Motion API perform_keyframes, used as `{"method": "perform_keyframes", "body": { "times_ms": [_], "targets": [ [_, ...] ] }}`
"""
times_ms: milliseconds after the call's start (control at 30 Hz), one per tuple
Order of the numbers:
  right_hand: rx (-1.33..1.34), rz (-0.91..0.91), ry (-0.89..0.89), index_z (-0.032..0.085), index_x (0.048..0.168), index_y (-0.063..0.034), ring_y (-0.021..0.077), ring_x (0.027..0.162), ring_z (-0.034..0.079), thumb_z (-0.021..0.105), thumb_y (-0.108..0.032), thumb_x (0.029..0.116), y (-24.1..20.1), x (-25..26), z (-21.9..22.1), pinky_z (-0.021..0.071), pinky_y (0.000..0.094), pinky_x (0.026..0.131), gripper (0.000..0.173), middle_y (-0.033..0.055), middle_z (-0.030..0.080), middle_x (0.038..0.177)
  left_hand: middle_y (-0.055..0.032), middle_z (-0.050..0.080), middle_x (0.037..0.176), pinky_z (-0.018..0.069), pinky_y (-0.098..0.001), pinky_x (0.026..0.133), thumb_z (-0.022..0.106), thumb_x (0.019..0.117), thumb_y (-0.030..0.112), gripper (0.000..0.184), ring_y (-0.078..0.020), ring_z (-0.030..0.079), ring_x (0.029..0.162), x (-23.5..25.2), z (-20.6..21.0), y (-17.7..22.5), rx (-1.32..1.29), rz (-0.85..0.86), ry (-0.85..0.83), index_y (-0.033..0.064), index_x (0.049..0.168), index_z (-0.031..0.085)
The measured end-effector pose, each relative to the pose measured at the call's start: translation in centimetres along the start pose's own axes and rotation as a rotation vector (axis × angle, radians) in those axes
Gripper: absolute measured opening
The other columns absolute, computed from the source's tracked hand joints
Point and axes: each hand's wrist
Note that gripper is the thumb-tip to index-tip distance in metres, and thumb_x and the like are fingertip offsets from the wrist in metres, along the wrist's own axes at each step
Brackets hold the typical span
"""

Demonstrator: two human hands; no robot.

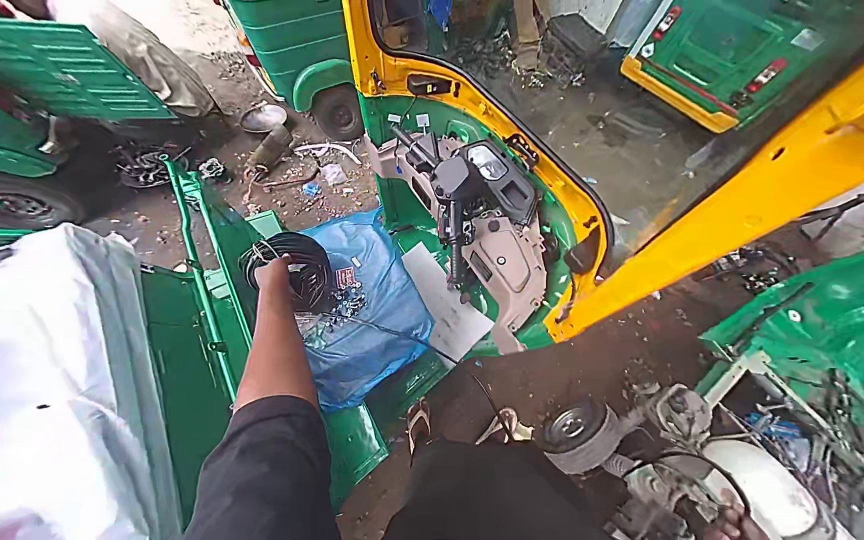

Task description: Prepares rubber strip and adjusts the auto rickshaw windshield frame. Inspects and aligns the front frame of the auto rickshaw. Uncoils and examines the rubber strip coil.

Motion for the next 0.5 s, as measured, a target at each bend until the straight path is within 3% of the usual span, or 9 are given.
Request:
{"method": "perform_keyframes", "body": {
  "times_ms": [67,133,200,233,300,333,367,433,500],
  "targets": [
    [0.053,0.027,-0.095,0.064,0.106,-0.0153,0.0068,0.066,0.063,0.030,-0.025,0.1098,-1.4,1.3,2.3,0.0558,0.0239,0.063,0.036,-0.0028,0.066,0.082,-0.0308,0.058,0.133,0.0475,-0.0647,0.097,0.073,0.0868,0.028,0.060,-0.0439,0.057,0.123,-2.6,1.4,-0.8,0.192,0.069,0.088,-0.0066,0.133,0.056],
    [0.002,0.028,-0.215,0.067,0.118,-0.0221,-0.0002,0.053,0.054,0.025,-0.041,0.1127,-2.7,3.3,5.2,0.0476,0.0169,0.052,0.047,-0.0100,0.062,0.072,-0.0286,0.056,0.140,0.0425,-0.0623,0.107,0.070,0.0920,0.025,0.054,-0.0434,0.053,0.132,-7.1,2.3,-1.3,0.327,0.271,0.107,-0.0018,0.137,0.057],
    [-0.063,-0.018,-0.313,0.064,0.127,-0.0267,-0.0028,0.047,0.049,0.022,-0.043,0.1126,-4.1,5.6,8.0,0.0440,0.0149,0.047,0.048,-0.0140,0.059,0.066,-0.0288,0.046,0.150,0.0374,-0.0586,0.114,0.065,0.0954,0.022,0.052,-0.0444,0.046,0.139,-13.9,3.8,-3.3,0.441,0.478,0.073,-0.0020,0.141,0.054],
    [-0.056,-0.023,-0.368,0.064,0.127,-0.0283,-0.0024,0.048,0.049,0.025,-0.041,0.1127,-4.7,6.9,9.0,0.0443,0.0157,0.047,0.044,-0.0140,0.060,0.066,-0.0288,0.051,0.146,0.0402,-0.0582,0.112,0.062,0.0973,0.021,0.047,-0.0436,0.051,0.134,-17.6,4.9,-5.1,0.483,0.570,0.016,-0.0018,0.138,0.057],
    [0.075,0.046,-0.524,0.068,0.121,-0.0237,-0.0005,0.051,0.053,0.038,-0.035,0.1112,-5.9,9.9,11.3,0.0463,0.0165,0.049,0.034,-0.0101,0.063,0.070,-0.0223,0.065,0.128,0.0509,-0.0550,0.102,0.058,0.0987,0.015,0.035,-0.0354,0.064,0.118,-25.3,7.8,-10.2,0.514,0.720,-0.260,0.0007,0.129,0.065],
    [0.140,0.116,-0.593,0.071,0.116,-0.0195,0.0017,0.054,0.056,0.044,-0.030,0.1091,-6.6,11.0,12.3,0.0484,0.0179,0.050,0.030,-0.0070,0.065,0.073,-0.0176,0.067,0.128,0.0527,-0.0520,0.102,0.059,0.0956,0.010,0.034,-0.0303,0.066,0.118,-29.6,9.7,-13.1,0.511,0.761,-0.492,0.0027,0.128,0.067],
    [0.175,0.181,-0.653,0.072,0.112,-0.0168,0.0031,0.055,0.058,0.048,-0.027,0.1074,-7.4,11.9,13.4,0.0500,0.0187,0.051,0.026,-0.0051,0.066,0.075,-0.0130,0.064,0.137,0.0497,-0.0498,0.108,0.061,0.0891,0.004,0.044,-0.0267,0.061,0.127,-33.9,11.8,-15.9,0.523,0.788,-0.758,0.0063,0.133,0.065],
    [0.236,0.280,-0.759,0.070,0.110,-0.0149,0.0055,0.054,0.057,0.053,-0.026,0.1047,-8.5,13.6,14.8,0.0485,0.0210,0.050,0.022,-0.0034,0.063,0.073,-0.0080,0.039,0.163,0.0324,-0.0577,0.121,0.076,0.0731,0.001,0.084,-0.0318,0.035,0.151,-41.7,16.5,-20.4,0.645,0.835,-1.207,0.0200,0.151,0.051],
    [0.236,0.324,-0.880,0.068,0.116,-0.0166,0.0041,0.050,0.054,0.050,-0.037,0.1069,-10.4,15.5,16.1,0.0470,0.0203,0.046,0.029,-0.0051,0.061,0.069,-0.0014,0.023,0.171,0.0250,-0.0684,0.119,0.083,0.0733,0.010,0.098,-0.0369,0.020,0.156,-47.7,20.9,-24.0,0.760,0.806,-1.353,0.0361,0.157,0.040]
  ]
}}
Point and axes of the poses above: each hand's wrist, its own x-axis towards the middle knuckle, its own z-axis out of the palm, y = z × x
